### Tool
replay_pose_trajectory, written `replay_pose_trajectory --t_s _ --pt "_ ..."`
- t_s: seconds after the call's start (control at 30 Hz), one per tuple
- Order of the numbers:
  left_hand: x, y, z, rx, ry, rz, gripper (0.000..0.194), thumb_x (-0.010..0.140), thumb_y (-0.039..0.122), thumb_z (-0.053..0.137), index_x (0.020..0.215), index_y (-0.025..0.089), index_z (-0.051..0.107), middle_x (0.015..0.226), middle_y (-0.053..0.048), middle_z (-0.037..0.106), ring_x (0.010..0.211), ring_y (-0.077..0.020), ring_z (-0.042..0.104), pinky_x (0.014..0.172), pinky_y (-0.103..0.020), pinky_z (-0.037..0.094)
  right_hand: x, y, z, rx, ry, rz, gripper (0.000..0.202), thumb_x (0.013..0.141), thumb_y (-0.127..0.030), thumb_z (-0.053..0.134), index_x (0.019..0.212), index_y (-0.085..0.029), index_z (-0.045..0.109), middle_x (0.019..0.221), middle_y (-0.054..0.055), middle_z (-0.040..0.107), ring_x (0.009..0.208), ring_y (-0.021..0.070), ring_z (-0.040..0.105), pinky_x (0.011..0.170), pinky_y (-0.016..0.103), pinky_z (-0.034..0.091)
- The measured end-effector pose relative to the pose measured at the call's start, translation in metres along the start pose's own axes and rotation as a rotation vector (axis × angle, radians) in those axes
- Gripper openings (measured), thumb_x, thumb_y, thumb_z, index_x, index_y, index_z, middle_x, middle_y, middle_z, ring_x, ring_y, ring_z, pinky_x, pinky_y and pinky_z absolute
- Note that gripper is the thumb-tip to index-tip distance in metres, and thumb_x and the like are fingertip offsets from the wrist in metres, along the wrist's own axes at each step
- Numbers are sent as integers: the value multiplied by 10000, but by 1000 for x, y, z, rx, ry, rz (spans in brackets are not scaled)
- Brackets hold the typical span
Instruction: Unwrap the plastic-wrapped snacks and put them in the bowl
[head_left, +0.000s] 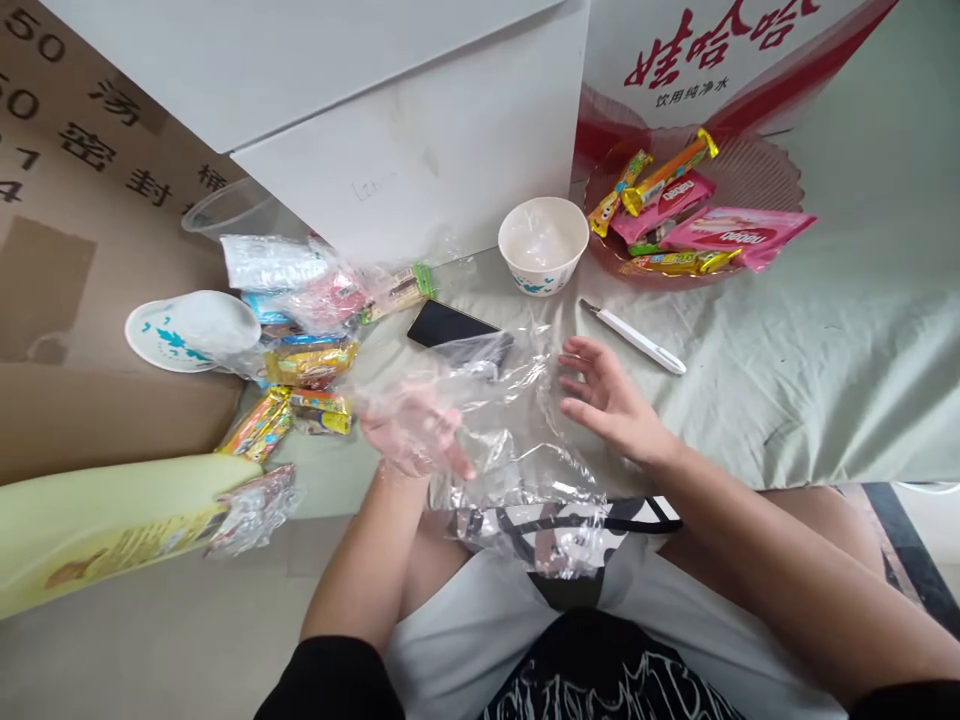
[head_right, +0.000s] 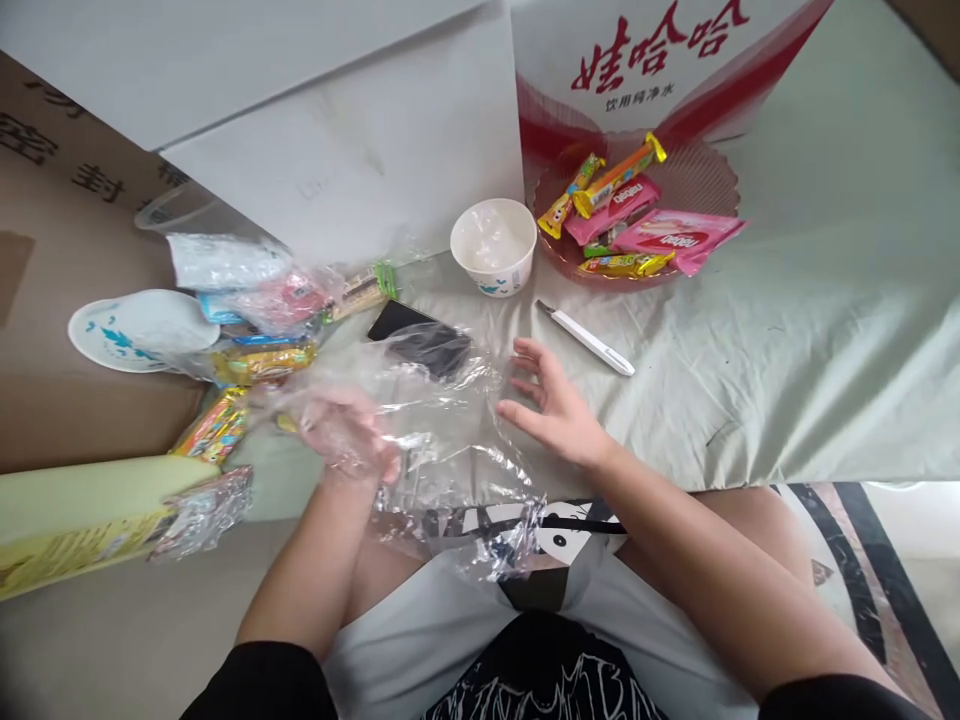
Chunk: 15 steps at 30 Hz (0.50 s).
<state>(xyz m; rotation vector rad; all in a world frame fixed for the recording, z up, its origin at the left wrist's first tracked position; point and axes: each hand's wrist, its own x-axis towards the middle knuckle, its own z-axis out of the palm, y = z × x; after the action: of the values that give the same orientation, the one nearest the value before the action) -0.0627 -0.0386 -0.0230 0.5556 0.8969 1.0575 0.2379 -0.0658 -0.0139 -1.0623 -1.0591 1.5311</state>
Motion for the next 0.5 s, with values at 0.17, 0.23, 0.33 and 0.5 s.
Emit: replay_pose_trajectory --t_s 0.17,0.23,0.33,0.5 --pt "3 16 13 38 217 210 517 718 841 569 810 354 715 699 -50 684 820 -276 714 655 -402 562 -6 -8 11 240 -195 204 951 788 -469 820 1555 -332 273 1302 116 665 1141 254 692 993 460 564" --pt "4 20 30 20 231 214 409 786 729 578 847 347 714 816 -38 731 899 -257 717 692 -393 568 -9 -13 16 287 -220 276 961 813 -425 801 1574 -318 223 1032 57 753 852 214 746 784 393 611" --pt "9 27 48 -46 250 202 242 827 502 604 761 276 661 875 -15 752 963 -228 719 810 -410 585 -6 -22 13 281 35 264 803 797 -332 768 1482 -280 353 710 -46 708 547 148 640 541 280 525" --pt "20 36 54 -128 474 214 213 719 259 637 619 203 458 619 37 634 632 -137 693 663 -277 583 9 -36 -10 267 430 83 469 725 -289 713 1158 -271 534 555 -86 626 464 112 546 464 230 421"
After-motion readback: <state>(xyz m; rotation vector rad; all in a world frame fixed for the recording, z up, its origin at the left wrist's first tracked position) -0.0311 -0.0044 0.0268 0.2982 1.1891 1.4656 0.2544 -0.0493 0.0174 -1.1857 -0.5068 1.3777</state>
